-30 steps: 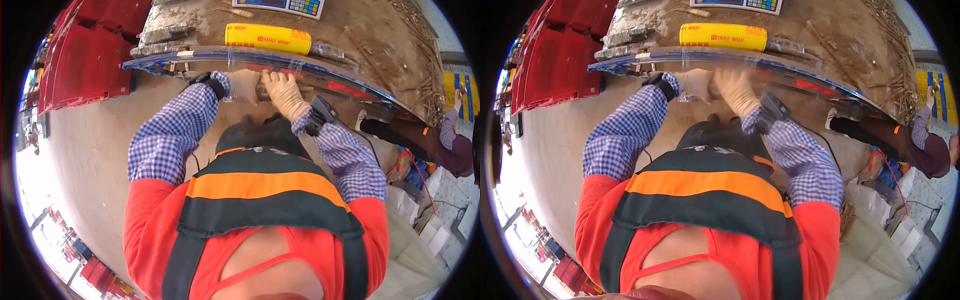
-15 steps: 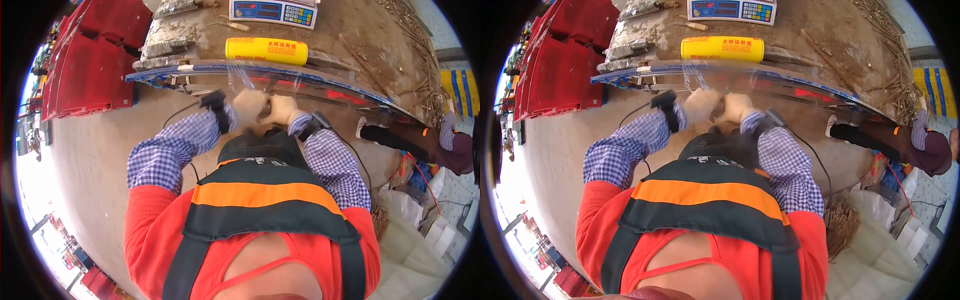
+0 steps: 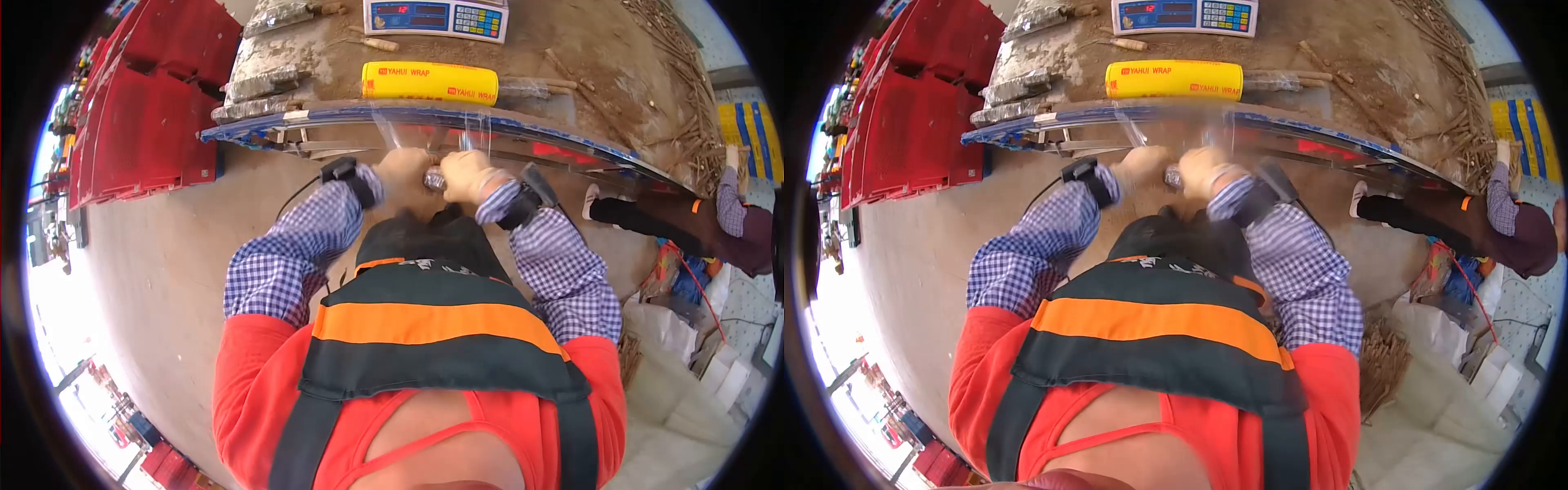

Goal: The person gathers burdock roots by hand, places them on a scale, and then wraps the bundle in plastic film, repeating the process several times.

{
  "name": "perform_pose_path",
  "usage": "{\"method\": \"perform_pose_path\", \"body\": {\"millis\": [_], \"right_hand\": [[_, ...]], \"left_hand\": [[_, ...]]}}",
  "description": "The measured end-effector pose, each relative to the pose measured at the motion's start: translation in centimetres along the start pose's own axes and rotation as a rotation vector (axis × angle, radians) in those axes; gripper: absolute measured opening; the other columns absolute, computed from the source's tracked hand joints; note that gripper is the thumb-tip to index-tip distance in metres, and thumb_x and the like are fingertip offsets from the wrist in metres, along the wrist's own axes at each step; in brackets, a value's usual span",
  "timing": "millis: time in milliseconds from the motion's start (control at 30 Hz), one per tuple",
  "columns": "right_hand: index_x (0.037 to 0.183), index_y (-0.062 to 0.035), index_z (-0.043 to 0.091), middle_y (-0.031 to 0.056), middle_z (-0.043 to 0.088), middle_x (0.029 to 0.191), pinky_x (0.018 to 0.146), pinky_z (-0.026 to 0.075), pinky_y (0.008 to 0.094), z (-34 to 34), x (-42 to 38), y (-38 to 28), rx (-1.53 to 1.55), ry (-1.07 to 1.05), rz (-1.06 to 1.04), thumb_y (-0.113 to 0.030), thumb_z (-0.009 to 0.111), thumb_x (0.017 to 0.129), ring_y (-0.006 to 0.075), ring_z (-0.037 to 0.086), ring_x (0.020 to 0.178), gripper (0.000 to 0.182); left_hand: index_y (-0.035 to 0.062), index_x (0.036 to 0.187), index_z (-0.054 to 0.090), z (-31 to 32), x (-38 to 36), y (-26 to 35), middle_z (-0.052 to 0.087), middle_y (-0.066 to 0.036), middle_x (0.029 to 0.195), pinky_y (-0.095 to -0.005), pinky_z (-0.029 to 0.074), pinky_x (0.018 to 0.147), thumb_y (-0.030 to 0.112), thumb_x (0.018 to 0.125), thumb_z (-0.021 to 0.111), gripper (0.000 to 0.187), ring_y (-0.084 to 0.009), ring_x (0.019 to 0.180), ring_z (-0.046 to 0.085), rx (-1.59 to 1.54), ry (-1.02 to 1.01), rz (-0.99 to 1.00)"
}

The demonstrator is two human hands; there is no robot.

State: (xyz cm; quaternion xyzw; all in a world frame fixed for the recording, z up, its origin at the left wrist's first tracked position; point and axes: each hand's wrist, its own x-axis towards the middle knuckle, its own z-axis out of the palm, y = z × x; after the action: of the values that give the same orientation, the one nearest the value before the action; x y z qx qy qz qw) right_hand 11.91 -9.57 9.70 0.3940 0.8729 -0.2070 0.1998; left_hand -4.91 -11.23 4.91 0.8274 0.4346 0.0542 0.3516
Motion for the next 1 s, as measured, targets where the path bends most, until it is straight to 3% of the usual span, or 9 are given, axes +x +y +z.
{"method": "perform_pose_path", "body": {"millis": [67, 133, 233, 333, 467, 567, 733, 833, 1000], "right_hand": [[0.103, -0.0061, 0.068, 0.0108, 0.069, 0.088, 0.087, 0.050, 0.0418, 2.8, -0.9, -2.1, -0.363, 0.385, -0.013, -0.024, 0.057, 0.085, 0.0284, 0.069, 0.081, 0.027], [0.107, -0.0032, 0.060, 0.0129, 0.065, 0.091, 0.087, 0.046, 0.0411, 5.6, -0.1, -1.0, -0.373, 0.637, -0.046, -0.033, 0.073, 0.067, 0.0289, 0.065, 0.082, 0.052], [0.110, -0.0003, 0.059, 0.0161, 0.065, 0.097, 0.080, 0.049, 0.0407, 3.9, 1.4, 1.8, 0.064, 0.345, -0.035, -0.041, 0.081, 0.056, 0.0299, 0.065, 0.089, 0.071], [0.108, 0.0018, 0.060, 0.0215, 0.066, 0.105, 0.083, 0.052, 0.0413, 0.0, 0.3, 1.5, 0.150, -0.033, -0.007, -0.035, 0.074, 0.063, 0.0322, 0.066, 0.097, 0.060], [0.105, -0.0044, 0.062, 0.0114, 0.063, 0.100, 0.081, 0.050, 0.0426, 2.8, 1.1, -2.3, -0.613, 0.736, -0.019, -0.018, 0.055, 0.084, 0.0309, 0.061, 0.089, 0.025], [0.103, -0.0069, 0.062, 0.0107, 0.063, 0.100, 0.077, 0.050, 0.0382, 3.0, 3.6, -1.0, -0.196, 0.410, 0.045, -0.023, 0.064, 0.079, 0.0265, 0.061, 0.090, 0.028], [0.096, -0.0087, 0.064, 0.0091, 0.061, 0.086, 0.072, 0.051, 0.0374, 3.4, 2.4, 0.6, -0.332, 0.522, 0.058, -0.028, 0.075, 0.071, 0.0250, 0.063, 0.085, 0.034], [0.091, -0.0096, 0.065, 0.0092, 0.061, 0.086, 0.070, 0.053, 0.0371, 6.2, 4.1, 0.3, -0.431, 0.638, -0.033, -0.019, 0.066, 0.079, 0.0262, 0.063, 0.083, 0.016], [0.095, -0.0091, 0.071, 0.0127, 0.072, 0.091, 0.069, 0.057, 0.0382, 4.3, 8.0, 2.4, 0.006, 0.240, 0.010, -0.016, 0.070, 0.076, 0.0244, 0.071, 0.083, 0.021]], "left_hand": [[0.0064, 0.097, 0.068, -0.8, 1.8, -3.0, 0.069, -0.016, 0.097, -0.0404, 0.052, 0.075, 0.039, 0.067, 0.081, 0.047, -0.0305, 0.087, 0.067, -0.009, -0.305, -0.084], [0.0015, 0.100, 0.067, -3.7, 2.8, -1.8, 0.069, -0.018, 0.101, -0.0395, 0.052, 0.076, 0.038, 0.068, 0.082, 0.051, -0.0305, 0.088, 0.067, -0.044, -0.704, -0.242], [-0.0038, 0.104, 0.063, -2.0, -0.3, 1.9, 0.068, -0.022, 0.103, -0.0392, 0.051, 0.080, 0.038, 0.068, 0.082, 0.059, -0.0322, 0.093, 0.066, 0.517, -0.100, -0.058], [-0.0012, 0.102, 0.066, -0.2, -0.2, 0.7, 0.068, -0.022, 0.098, -0.0389, 0.051, 0.081, 0.039, 0.069, 0.082, 0.055, -0.0317, 0.092, 0.066, 0.225, 0.186, 0.103], [0.0034, 0.097, 0.069, -2.8, 2.8, -4.7, 0.070, -0.017, 0.088, -0.0364, 0.051, 0.070, 0.038, 0.071, 0.080, 0.045, -0.0265, 0.074, 0.064, -0.156, -0.451, -0.057], [0.0033, 0.104, 0.069, -7.6, 2.4, 0.7, 0.072, -0.014, 0.090, -0.0365, 0.053, 0.072, 0.044, 0.072, 0.078, 0.052, -0.0299, 0.072, 0.066, 0.187, -0.635, -0.270], [0.0099, 0.119, 0.064, -5.9, 4.2, -2.9, 0.064, -0.016, 0.119, -0.0417, 0.046, 0.097, 0.039, 0.082, 0.066, 0.048, -0.0301, 0.113, 0.059, 0.006, 0.131, 0.219], [0.0185, 0.124, 0.062, -5.8, 4.5, -2.0, 0.049, -0.009, 0.141, -0.0460, 0.035, 0.108, 0.036, 0.083, 0.064, 0.045, -0.0253, 0.131, 0.045, 0.748, 0.164, 0.426], [0.0244, 0.141, 0.047, -4.3, 4.8, -2.6, 0.031, -0.008, 0.154, -0.0478, 0.024, 0.114, 0.039, 0.084, 0.060, 0.060, -0.0254, 0.140, 0.032, 0.807, 0.051, 0.247]]}}
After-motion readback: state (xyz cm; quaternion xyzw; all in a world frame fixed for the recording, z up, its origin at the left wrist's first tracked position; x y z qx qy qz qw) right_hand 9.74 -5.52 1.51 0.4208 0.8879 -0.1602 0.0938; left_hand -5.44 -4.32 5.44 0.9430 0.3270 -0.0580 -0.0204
